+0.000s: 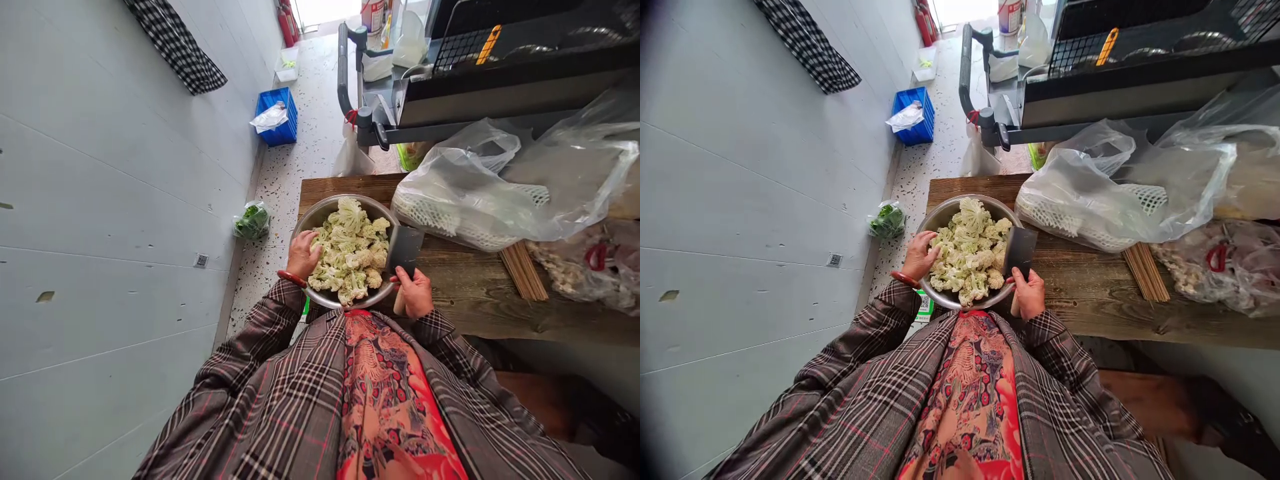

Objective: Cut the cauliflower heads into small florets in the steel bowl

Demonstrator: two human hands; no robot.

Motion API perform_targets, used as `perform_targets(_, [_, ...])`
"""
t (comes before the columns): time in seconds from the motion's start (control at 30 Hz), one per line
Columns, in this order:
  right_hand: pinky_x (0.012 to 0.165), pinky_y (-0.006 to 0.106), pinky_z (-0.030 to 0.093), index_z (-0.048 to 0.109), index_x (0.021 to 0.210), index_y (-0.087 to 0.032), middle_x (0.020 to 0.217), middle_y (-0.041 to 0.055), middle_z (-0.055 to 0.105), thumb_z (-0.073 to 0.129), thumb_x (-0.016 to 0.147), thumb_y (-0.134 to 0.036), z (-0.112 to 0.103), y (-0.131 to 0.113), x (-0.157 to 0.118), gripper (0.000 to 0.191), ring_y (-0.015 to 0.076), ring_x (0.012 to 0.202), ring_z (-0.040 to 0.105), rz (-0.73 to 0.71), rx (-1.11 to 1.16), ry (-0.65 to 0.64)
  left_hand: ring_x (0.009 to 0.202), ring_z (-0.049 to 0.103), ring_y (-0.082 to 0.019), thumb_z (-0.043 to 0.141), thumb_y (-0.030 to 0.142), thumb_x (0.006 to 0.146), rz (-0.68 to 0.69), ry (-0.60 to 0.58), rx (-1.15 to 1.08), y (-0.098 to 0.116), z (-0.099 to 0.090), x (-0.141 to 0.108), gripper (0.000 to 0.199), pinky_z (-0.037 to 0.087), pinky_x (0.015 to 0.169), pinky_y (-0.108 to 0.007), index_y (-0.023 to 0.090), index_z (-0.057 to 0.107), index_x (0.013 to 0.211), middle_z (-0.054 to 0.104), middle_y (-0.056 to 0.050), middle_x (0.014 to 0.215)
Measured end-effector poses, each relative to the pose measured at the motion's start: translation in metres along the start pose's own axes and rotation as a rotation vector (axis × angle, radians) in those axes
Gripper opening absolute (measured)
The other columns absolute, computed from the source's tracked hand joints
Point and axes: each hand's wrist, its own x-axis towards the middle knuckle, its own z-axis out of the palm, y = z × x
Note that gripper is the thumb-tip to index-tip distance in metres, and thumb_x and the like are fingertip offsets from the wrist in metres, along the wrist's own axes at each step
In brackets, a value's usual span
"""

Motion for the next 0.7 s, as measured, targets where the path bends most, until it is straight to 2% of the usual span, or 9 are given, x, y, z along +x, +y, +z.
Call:
perform_targets(0.13, [0.047, 0.021, 0.042, 0.061, 0.077, -0.017, 0.066, -0.0006, 0.064, 0.074, 0.063, -0.056, -0.002, -0.002, 0.004, 0.043, 0.0133, 0.058, 0.062, 0.012, 0.024, 0.030, 0.116, 0.053, -0.027, 0.068, 0.030, 0.077, 0.249, -0.240, -0.005, 0.028, 0.034, -0.006, 0.044, 0.042, 0.103, -0.044, 0.017, 0.061, 0.118, 0.058, -0.013, 0.123])
perform_targets(0.23, [0.047, 0.021, 0.042, 0.063, 0.077, -0.016, 0.060, -0.0010, 0.063, 0.073, 0.066, -0.056, 0.001, -0.001, 0.003, 0.043, 0.0130, 0.056, 0.060, 0.014, -0.002, -0.020, 0.119, 0.049, -0.030, 0.073, 0.026, 0.070, 0.319, -0.320, 0.052, 0.042, 0.058, -0.010, 0.048, 0.040, 0.103, -0.047, 0.020, 0.062, 0.117, 0.055, -0.012, 0.126])
perform_targets(0.3, [0.047, 0.022, 0.042, 0.064, 0.077, -0.016, 0.058, -0.0011, 0.064, 0.073, 0.067, -0.057, 0.003, 0.001, 0.002, 0.042, 0.0121, 0.053, 0.057, 0.015, -0.008, -0.050, 0.117, 0.050, -0.028, 0.067, 0.018, 0.073, 0.289, -0.288, 0.051, 0.042, 0.066, -0.008, 0.035, 0.041, 0.102, -0.047, 0.020, 0.065, 0.107, 0.057, -0.012, 0.122])
perform_targets(0.37, [0.046, 0.022, 0.041, 0.064, 0.075, -0.016, 0.058, -0.0007, 0.064, 0.072, 0.067, -0.057, 0.003, 0.003, 0.001, 0.043, 0.0117, 0.051, 0.056, 0.019, -0.013, -0.060, 0.107, 0.055, -0.024, 0.058, 0.012, 0.076, 0.196, -0.211, -0.016, 0.033, 0.066, -0.001, 0.023, 0.044, 0.098, -0.043, 0.018, 0.065, 0.097, 0.061, -0.011, 0.111])
perform_targets(0.5, [0.047, 0.023, 0.042, 0.065, 0.074, -0.016, 0.057, 0.0000, 0.064, 0.073, 0.064, -0.060, 0.000, 0.003, 0.002, 0.045, 0.0129, 0.051, 0.057, 0.043, -0.009, -0.036, 0.085, 0.061, -0.018, 0.056, 0.017, 0.077, -0.154, -0.032, -0.239, -0.002, 0.049, 0.013, 0.014, 0.051, 0.082, -0.035, 0.017, 0.063, 0.089, 0.064, -0.006, 0.093])
perform_targets(0.57, [0.047, 0.023, 0.043, 0.065, 0.075, -0.016, 0.057, -0.0001, 0.064, 0.074, 0.063, -0.060, -0.001, 0.002, 0.002, 0.046, 0.0137, 0.053, 0.058, 0.054, -0.004, -0.027, 0.083, 0.062, -0.017, 0.057, 0.023, 0.078, -0.261, 0.024, -0.297, -0.019, 0.037, 0.017, 0.015, 0.052, 0.080, -0.033, 0.017, 0.063, 0.090, 0.065, -0.005, 0.093])
perform_targets(0.63, [0.047, 0.023, 0.042, 0.065, 0.077, -0.016, 0.058, -0.0003, 0.064, 0.074, 0.063, -0.059, 0.000, 0.002, 0.003, 0.046, 0.0137, 0.054, 0.058, 0.058, -0.003, -0.036, 0.087, 0.063, -0.018, 0.058, 0.025, 0.079, -0.287, 0.081, -0.258, -0.030, 0.027, 0.019, 0.017, 0.051, 0.084, -0.034, 0.018, 0.063, 0.093, 0.066, -0.006, 0.096])
perform_targets(0.7, [0.046, 0.023, 0.041, 0.066, 0.077, -0.016, 0.058, -0.0005, 0.064, 0.074, 0.064, -0.059, 0.002, 0.001, 0.002, 0.045, 0.0128, 0.052, 0.057, 0.058, -0.006, -0.056, 0.100, 0.060, -0.022, 0.059, 0.026, 0.079, -0.236, 0.127, -0.127, -0.031, 0.022, 0.019, 0.020, 0.047, 0.094, -0.039, 0.018, 0.063, 0.097, 0.065, -0.009, 0.106])
